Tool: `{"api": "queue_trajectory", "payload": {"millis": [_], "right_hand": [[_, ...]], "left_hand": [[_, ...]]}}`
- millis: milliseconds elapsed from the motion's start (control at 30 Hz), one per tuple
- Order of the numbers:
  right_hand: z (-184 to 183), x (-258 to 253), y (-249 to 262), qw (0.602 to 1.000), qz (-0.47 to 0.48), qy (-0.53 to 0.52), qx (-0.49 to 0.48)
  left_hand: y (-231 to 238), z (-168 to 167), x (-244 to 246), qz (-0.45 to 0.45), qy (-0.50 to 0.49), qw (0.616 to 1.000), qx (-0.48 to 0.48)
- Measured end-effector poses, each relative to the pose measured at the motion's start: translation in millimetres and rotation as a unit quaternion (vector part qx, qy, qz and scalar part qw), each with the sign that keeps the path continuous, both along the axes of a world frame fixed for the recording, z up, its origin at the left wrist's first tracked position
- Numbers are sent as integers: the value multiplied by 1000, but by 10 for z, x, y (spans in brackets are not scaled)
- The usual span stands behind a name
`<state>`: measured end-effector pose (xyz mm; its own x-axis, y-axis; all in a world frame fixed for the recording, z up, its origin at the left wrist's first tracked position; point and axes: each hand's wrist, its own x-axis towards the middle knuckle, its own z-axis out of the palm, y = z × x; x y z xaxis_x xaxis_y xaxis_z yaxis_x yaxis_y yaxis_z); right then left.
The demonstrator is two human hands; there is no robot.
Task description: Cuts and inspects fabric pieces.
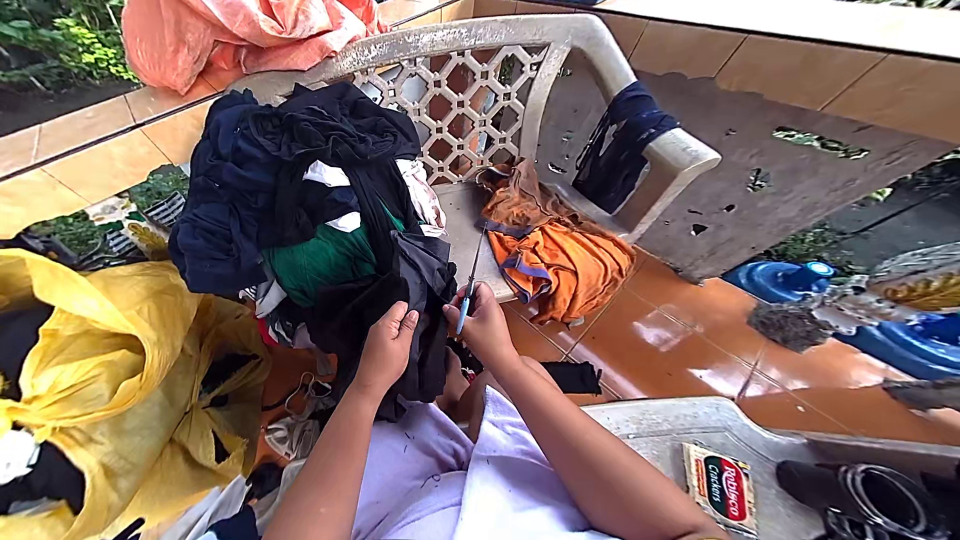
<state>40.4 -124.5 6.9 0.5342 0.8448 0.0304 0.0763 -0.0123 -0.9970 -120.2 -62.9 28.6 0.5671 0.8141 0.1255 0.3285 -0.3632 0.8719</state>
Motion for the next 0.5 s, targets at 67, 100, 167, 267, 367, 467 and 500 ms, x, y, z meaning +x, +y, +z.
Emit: {"api": "queue_trajectory", "payload": {"millis": [67,100,167,267,367,467,500], "right_hand": [[20,8,20,996,9,-78,-36],[24,5,36,993,12,-106,-45],[34,-7,71,986,10,-153,-61],[56,62,93,981,-52,-176,-69],[-20,395,84,975,-154,-130,-97],[-136,535,19,965,-197,-111,-131],[-150,502,-14,966,-191,-117,-132]], "left_hand": [[-59,25,22,-22,11,1000,-1],[-87,22,32,-33,9,999,1],[-132,14,36,-53,12,998,11],[-136,20,-29,-33,46,997,45],[26,119,-304,32,106,992,53],[210,113,-544,62,192,977,68],[243,92,-579,76,212,972,71]]}}
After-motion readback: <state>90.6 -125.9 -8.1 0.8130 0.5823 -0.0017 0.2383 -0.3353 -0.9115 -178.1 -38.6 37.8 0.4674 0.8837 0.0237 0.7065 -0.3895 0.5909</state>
